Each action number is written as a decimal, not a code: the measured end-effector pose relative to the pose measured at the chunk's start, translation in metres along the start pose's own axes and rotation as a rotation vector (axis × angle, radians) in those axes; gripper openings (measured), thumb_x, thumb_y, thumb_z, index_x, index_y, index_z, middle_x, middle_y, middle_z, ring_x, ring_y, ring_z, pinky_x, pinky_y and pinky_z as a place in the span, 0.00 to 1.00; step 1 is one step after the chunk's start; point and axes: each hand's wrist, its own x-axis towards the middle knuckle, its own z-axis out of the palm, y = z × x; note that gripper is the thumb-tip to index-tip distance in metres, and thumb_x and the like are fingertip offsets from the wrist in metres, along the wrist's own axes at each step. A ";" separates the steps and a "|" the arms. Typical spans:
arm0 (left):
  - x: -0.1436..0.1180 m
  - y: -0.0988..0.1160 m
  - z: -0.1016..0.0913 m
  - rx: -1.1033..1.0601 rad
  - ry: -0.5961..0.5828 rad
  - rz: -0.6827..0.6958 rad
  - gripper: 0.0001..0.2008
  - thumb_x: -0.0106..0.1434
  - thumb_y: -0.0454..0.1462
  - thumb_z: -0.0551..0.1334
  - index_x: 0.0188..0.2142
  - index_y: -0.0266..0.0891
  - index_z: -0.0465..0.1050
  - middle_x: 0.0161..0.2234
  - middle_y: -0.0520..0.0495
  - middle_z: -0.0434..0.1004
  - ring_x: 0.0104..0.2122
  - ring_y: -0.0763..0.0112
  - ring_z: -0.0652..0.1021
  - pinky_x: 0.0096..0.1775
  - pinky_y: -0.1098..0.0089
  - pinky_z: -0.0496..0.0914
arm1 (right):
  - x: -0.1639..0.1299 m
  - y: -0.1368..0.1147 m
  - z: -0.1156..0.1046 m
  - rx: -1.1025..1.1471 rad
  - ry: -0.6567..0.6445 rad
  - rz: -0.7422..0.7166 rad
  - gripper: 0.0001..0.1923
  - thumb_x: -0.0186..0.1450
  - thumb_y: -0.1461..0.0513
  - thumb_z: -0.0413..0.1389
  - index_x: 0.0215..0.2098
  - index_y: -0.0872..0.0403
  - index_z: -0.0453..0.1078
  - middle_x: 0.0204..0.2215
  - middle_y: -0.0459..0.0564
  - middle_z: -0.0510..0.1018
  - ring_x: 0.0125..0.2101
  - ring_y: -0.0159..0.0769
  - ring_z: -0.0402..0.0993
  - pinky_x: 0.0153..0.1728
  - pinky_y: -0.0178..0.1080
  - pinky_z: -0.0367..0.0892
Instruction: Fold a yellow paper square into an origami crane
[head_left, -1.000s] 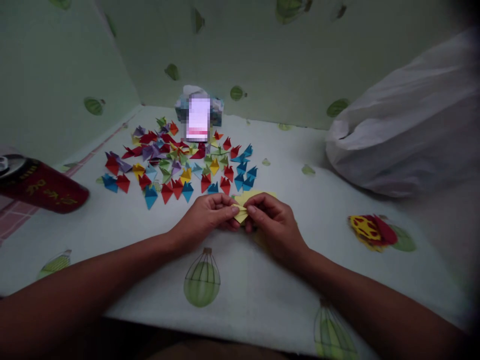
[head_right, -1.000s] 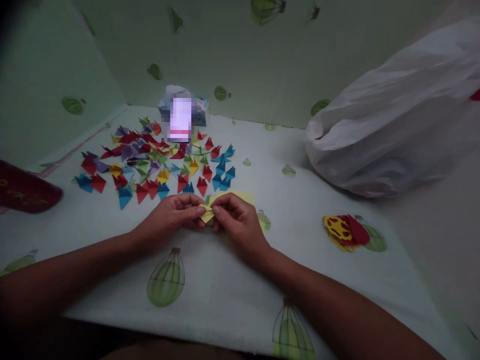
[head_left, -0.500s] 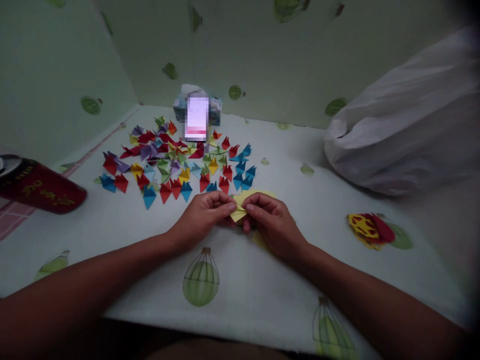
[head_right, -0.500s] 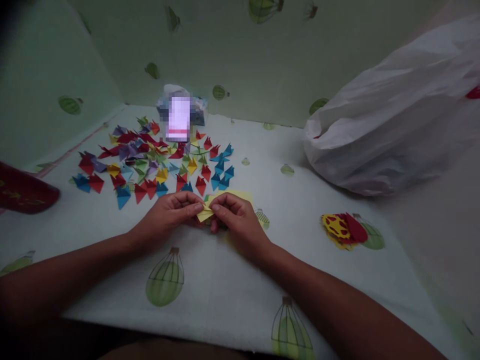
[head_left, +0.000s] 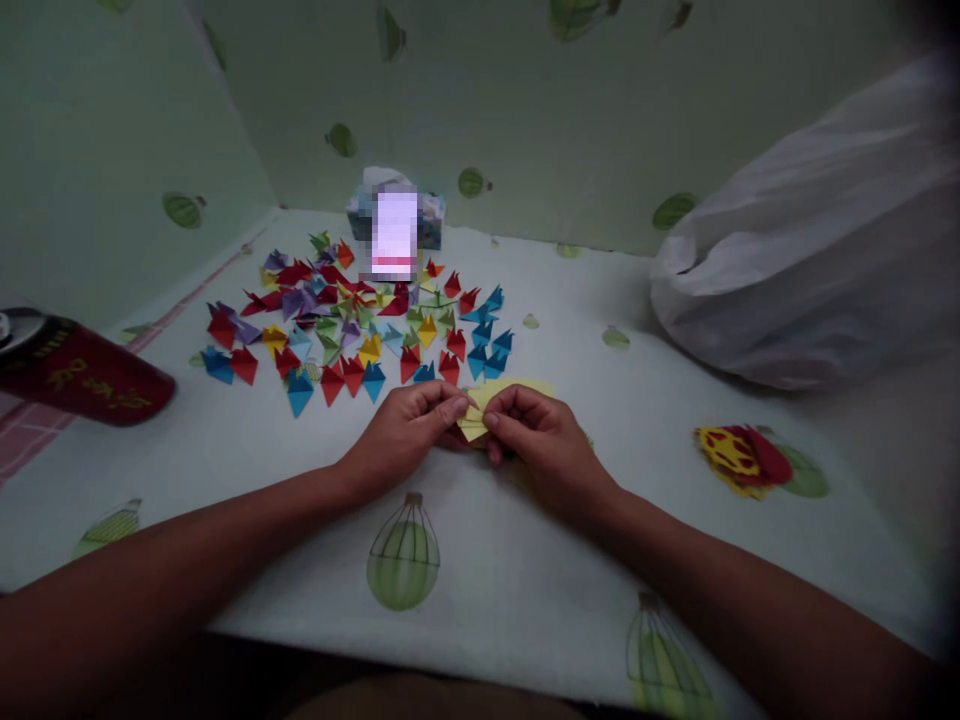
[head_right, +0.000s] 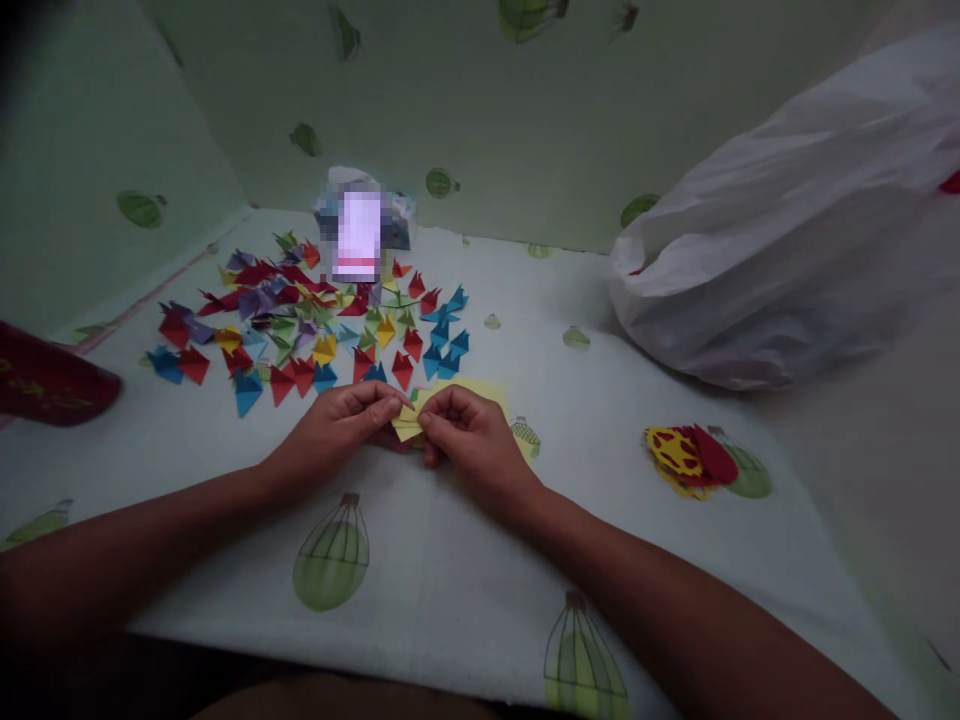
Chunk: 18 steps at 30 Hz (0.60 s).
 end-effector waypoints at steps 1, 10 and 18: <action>0.000 0.000 0.000 -0.011 0.000 -0.010 0.14 0.60 0.46 0.66 0.33 0.35 0.73 0.29 0.51 0.75 0.30 0.72 0.78 0.37 0.69 0.77 | 0.000 0.000 0.000 -0.017 0.012 -0.007 0.09 0.61 0.59 0.62 0.29 0.54 0.68 0.16 0.41 0.73 0.17 0.28 0.67 0.23 0.33 0.62; 0.001 0.000 -0.001 0.018 -0.009 -0.005 0.15 0.54 0.42 0.71 0.34 0.36 0.73 0.28 0.52 0.76 0.28 0.75 0.78 0.34 0.74 0.74 | -0.003 0.000 0.001 -0.059 0.043 -0.025 0.08 0.62 0.59 0.60 0.29 0.53 0.67 0.15 0.40 0.72 0.18 0.28 0.66 0.23 0.33 0.61; -0.002 0.005 0.001 0.123 -0.024 0.012 0.11 0.58 0.42 0.67 0.31 0.35 0.74 0.27 0.52 0.76 0.27 0.74 0.78 0.32 0.74 0.74 | -0.003 -0.001 0.000 -0.090 -0.047 -0.011 0.10 0.61 0.57 0.61 0.29 0.54 0.68 0.18 0.41 0.72 0.19 0.28 0.66 0.24 0.34 0.61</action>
